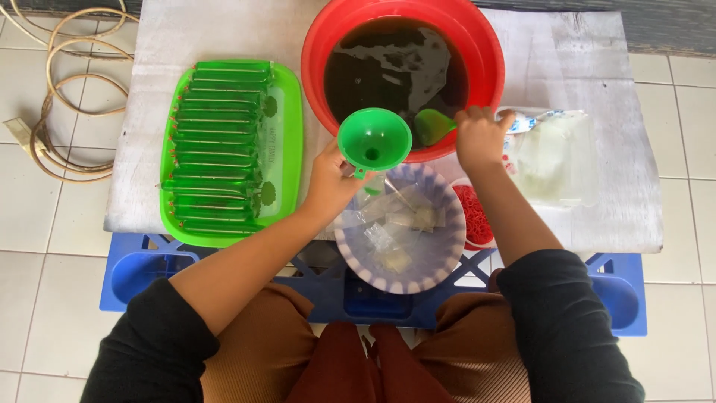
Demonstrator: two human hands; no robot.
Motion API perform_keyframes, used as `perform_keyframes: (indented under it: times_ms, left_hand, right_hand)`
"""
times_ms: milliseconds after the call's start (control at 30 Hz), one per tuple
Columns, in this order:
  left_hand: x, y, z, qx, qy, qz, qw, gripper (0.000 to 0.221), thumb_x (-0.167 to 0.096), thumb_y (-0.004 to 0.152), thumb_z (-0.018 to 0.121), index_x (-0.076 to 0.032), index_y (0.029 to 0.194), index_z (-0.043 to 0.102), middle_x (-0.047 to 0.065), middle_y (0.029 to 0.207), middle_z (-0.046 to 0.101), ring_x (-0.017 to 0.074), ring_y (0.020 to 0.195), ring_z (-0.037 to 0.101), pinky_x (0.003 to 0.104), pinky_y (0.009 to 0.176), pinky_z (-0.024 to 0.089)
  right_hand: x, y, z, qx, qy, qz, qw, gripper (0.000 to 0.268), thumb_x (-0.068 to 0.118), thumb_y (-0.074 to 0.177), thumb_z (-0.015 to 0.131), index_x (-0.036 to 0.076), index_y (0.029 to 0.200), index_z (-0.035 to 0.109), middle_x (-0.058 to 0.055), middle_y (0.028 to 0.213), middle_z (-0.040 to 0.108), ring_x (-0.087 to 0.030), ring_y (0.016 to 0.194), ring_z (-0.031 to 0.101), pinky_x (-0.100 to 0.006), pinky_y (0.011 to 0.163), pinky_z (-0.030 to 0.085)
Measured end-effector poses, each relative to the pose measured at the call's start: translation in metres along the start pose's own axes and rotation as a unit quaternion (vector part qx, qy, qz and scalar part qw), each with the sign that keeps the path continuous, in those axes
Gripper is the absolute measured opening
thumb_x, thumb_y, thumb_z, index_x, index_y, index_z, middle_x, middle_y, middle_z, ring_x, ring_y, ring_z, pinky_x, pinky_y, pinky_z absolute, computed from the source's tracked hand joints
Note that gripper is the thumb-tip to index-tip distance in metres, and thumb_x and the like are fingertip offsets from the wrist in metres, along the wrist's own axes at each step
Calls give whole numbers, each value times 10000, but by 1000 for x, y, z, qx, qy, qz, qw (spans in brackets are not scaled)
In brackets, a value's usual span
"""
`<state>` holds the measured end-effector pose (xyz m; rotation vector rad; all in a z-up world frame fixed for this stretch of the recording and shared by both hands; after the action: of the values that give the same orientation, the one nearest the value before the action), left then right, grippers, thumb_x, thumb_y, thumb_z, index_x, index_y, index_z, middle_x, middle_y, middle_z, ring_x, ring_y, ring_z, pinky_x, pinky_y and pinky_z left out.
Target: The person fills small plastic bags with a dark liquid using a ladle and a funnel from a large basin, then ties the bags with elastic bands and places them in a bowl.
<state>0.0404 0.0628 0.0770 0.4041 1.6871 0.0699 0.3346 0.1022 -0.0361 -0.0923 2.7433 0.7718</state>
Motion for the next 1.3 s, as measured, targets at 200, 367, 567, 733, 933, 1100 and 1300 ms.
perform_keyframes:
  times_ms: [200, 367, 567, 733, 933, 1100, 1300]
  left_hand:
    - [-21, 6, -8, -5, 9, 49, 999, 143, -233, 849, 839, -162, 861, 717, 10, 930, 576, 109, 856, 539, 278, 772, 490]
    - [-33, 5, -9, -9, 1, 79, 997, 131, -166, 836, 850, -138, 868, 726, 44, 951, 616, 159, 863, 589, 304, 789, 495]
    - [-33, -3, 1, 1, -25, 71, 997, 135, -144, 849, 844, -133, 822, 712, 36, 885, 580, 167, 763, 539, 282, 716, 484]
    - [0, -7, 9, 14, -23, 67, 997, 132, -95, 831, 820, -129, 814, 694, 36, 866, 545, 152, 717, 492, 293, 691, 488]
    - [12, -10, 22, 59, 17, 56, 997, 184, -16, 809, 816, -143, 920, 743, 40, 1112, 667, 190, 885, 594, 304, 669, 462]
    - [13, -8, 25, 54, 25, 60, 996, 189, 30, 812, 793, -100, 944, 755, 93, 1209, 674, 229, 966, 665, 324, 744, 557]
    - [2, -6, 27, 42, 30, 89, 995, 270, 115, 715, 713, -132, 823, 700, 46, 1039, 673, 217, 916, 646, 309, 711, 511]
  right_hand:
    - [21, -11, 51, 159, 184, 133, 961, 249, 2, 916, 678, 236, 962, 749, 40, 885, 650, -218, 885, 663, -539, 952, 353]
    - [7, -4, 46, 229, 276, 222, 907, 226, 94, 928, 726, 301, 1009, 764, 63, 967, 715, -241, 962, 694, -525, 955, 388]
    - [-20, 6, 17, 225, 323, 279, 876, 214, 209, 938, 725, 386, 1051, 767, 78, 1041, 737, -286, 1063, 674, -487, 944, 410]
    - [-44, 32, -50, 157, 319, 282, 891, 228, 219, 919, 744, 407, 1041, 785, 62, 986, 733, -317, 978, 694, -475, 861, 470]
    - [-54, 52, -175, 47, 433, 206, 876, 283, 59, 883, 671, 207, 1079, 812, 50, 1030, 793, -125, 937, 726, -325, 953, 491]
    - [-38, 44, -261, -35, 456, 62, 887, 265, -102, 925, 693, 58, 1112, 792, -67, 1094, 778, -198, 987, 743, -309, 901, 573]
    - [-4, 26, -318, -172, 272, -87, 943, 345, -159, 943, 683, 115, 1115, 801, -16, 1121, 780, -202, 984, 659, -443, 1036, 217]
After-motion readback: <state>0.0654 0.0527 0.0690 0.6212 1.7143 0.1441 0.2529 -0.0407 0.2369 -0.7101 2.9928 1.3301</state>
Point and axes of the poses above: each hand's wrist, its own y-axis towards the middle knuckle, its own z-axis out of the palm, x = y × z, the point moved 9 cm from there along y, towards the middle knuckle
